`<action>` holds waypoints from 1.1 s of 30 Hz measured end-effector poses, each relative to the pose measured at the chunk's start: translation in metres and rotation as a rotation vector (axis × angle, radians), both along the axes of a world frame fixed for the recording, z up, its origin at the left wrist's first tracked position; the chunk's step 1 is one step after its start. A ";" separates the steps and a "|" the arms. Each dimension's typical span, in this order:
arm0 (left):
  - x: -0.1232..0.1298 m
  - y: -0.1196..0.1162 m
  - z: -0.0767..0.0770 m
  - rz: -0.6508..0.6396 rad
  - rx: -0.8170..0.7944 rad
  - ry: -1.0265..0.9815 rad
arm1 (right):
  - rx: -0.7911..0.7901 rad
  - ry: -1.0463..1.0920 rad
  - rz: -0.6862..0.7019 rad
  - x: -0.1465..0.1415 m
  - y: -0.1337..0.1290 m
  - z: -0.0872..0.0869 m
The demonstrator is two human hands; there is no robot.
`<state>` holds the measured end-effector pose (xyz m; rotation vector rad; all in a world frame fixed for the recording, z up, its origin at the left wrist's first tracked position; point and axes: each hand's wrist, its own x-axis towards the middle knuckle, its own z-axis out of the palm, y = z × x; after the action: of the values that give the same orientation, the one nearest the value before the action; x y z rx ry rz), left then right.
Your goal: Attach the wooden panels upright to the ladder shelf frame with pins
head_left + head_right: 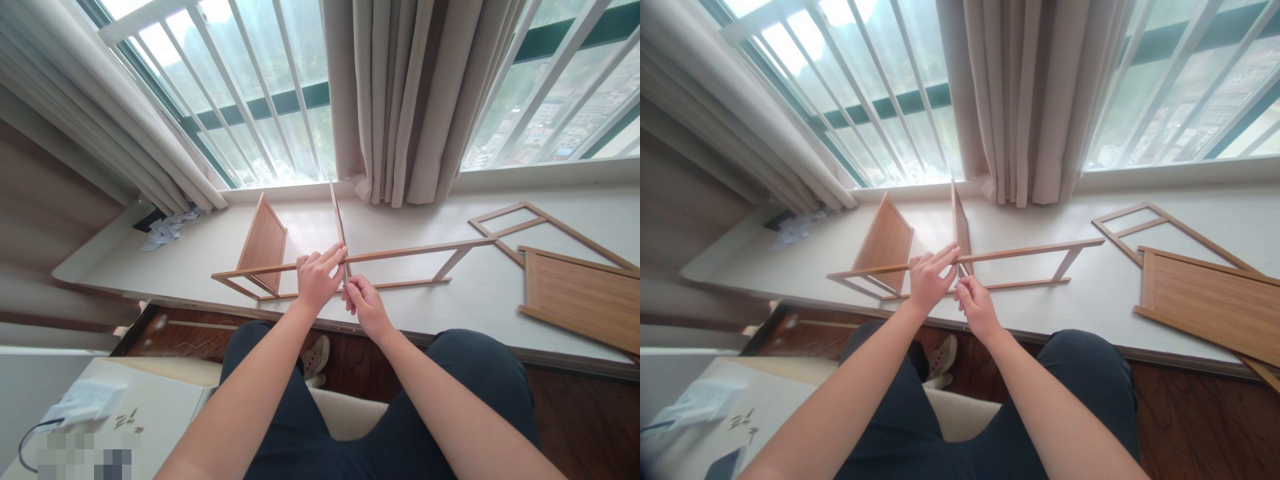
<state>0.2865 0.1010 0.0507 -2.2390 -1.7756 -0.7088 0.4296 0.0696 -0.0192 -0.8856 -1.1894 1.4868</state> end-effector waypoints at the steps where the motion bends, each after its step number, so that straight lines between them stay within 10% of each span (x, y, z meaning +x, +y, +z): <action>1: 0.000 0.000 0.000 0.002 -0.002 0.001 | 0.000 0.000 0.002 0.000 0.000 0.000; 33: -0.002 0.000 -0.002 -0.004 -0.001 0.015 | 0.042 -0.005 0.026 0.003 -0.002 0.012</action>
<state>0.2849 0.1012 0.0487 -2.2430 -1.7664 -0.6903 0.4327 0.0680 -0.0076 -0.8492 -1.2349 1.4761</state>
